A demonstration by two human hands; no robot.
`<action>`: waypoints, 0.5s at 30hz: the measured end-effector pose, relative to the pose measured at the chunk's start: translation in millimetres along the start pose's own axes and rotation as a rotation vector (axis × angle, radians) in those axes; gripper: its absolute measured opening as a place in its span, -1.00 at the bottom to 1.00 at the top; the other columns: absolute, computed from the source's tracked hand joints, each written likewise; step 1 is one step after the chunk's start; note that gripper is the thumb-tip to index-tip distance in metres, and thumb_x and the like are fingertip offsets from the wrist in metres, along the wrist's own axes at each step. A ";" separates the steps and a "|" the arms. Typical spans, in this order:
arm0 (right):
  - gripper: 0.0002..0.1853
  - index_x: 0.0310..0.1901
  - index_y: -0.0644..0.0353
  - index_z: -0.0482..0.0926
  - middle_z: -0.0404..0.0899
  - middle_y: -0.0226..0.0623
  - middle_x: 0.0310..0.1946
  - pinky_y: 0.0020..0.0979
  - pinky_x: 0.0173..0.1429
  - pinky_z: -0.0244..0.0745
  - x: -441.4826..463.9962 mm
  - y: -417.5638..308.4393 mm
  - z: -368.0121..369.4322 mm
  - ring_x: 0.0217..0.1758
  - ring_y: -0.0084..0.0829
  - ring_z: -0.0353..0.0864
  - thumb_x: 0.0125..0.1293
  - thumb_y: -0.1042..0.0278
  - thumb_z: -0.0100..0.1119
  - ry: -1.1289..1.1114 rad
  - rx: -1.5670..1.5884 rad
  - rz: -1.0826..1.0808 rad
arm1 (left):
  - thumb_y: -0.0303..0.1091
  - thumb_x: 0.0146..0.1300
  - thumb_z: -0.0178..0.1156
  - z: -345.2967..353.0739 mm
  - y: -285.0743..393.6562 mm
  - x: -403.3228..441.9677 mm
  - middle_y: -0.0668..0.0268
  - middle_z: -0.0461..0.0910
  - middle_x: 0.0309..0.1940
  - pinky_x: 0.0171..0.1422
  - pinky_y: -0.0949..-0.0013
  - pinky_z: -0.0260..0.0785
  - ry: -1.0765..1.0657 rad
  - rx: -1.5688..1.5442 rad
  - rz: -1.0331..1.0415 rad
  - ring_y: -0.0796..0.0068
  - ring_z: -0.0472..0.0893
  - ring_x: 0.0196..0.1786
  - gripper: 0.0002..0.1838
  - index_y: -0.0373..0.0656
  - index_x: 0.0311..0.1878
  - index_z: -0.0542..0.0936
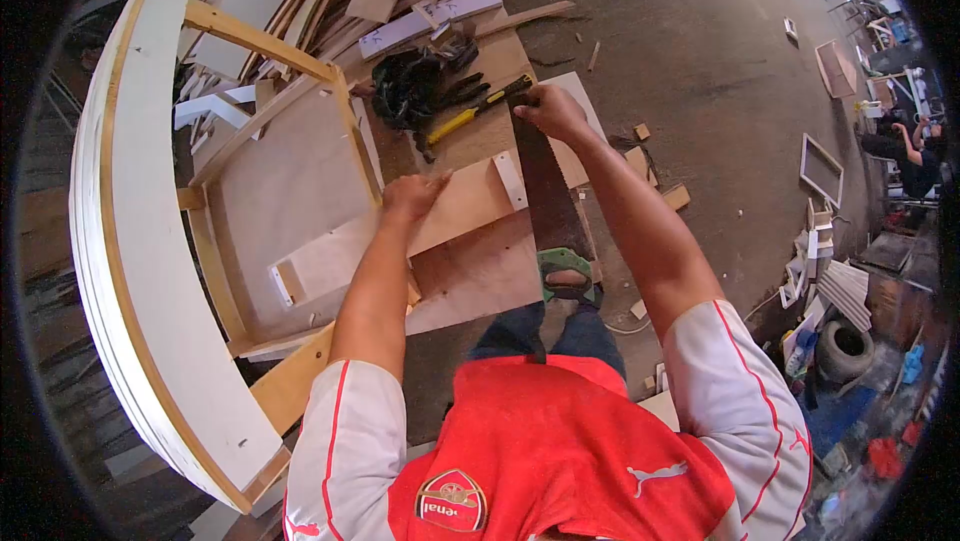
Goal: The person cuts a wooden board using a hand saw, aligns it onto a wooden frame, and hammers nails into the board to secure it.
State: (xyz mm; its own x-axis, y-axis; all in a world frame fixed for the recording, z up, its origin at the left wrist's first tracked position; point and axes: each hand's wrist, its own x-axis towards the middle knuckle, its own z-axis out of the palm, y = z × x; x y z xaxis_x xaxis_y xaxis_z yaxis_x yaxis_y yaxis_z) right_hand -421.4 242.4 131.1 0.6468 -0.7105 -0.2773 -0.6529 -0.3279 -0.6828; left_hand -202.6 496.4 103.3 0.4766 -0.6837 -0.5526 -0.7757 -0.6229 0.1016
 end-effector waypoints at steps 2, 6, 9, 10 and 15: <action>-0.56 -0.02 0.19 0.71 0.75 0.02 -0.17 -0.01 0.04 0.58 11.7 6.6 14.0 -0.03 0.06 0.74 0.27 -0.01 0.42 -0.027 -0.040 0.055 | 0.64 0.30 -0.24 -2.5 1.4 1.3 0.03 0.74 0.02 0.28 -0.02 0.46 -0.019 0.076 0.017 -0.06 0.66 0.18 -0.04 -0.07 0.01 0.78; -0.54 0.11 0.19 0.60 0.71 0.06 -0.15 -0.01 0.05 0.56 -16.5 27.9 39.4 -0.03 0.08 0.71 0.31 0.06 0.39 0.232 0.051 0.070 | 0.52 0.41 -0.24 8.7 4.3 -2.8 0.03 0.73 0.02 0.28 -0.03 0.43 0.193 0.045 0.143 0.01 0.66 0.17 -0.14 -0.06 0.09 0.72; -0.63 -0.06 0.23 0.58 0.65 0.03 -0.22 0.00 -0.01 0.53 -109.1 23.7 48.6 -0.07 0.08 0.66 0.24 0.16 0.40 0.147 -0.091 -0.014 | 0.45 0.46 -0.24 17.1 26.3 -7.7 0.04 0.72 0.02 0.25 -0.06 0.41 0.322 -0.041 0.207 0.03 0.67 0.14 -0.21 -0.07 0.11 0.67; -0.65 -0.14 0.23 0.57 0.62 0.04 -0.22 0.00 -0.01 0.52 -146.1 21.6 53.4 -0.05 0.08 0.64 0.20 0.15 0.40 0.006 -0.107 0.010 | 0.46 0.46 -0.24 26.5 30.4 -2.5 0.04 0.72 0.01 0.23 -0.07 0.41 0.352 -0.022 0.224 0.03 0.67 0.12 -0.21 -0.06 0.09 0.67; -0.28 0.12 0.18 0.51 0.56 -0.07 0.00 -0.09 0.08 0.51 -288.7 56.9 97.0 0.10 -0.03 0.57 0.00 -0.09 0.52 -0.041 -0.249 -0.306 | 0.49 0.44 -0.26 47.9 49.7 3.9 0.03 0.72 -0.01 0.18 -0.07 0.42 0.322 0.008 0.173 0.02 0.68 0.09 -0.20 -0.01 0.10 0.68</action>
State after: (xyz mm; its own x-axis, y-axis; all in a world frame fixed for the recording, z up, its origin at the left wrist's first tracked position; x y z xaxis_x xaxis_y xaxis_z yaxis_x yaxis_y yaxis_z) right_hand -607.1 489.2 106.8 0.8382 -0.5326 -0.1171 -0.5002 -0.6653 -0.5543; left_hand -259.1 481.0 66.5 0.4427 -0.8641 -0.2393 -0.8590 -0.4853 0.1634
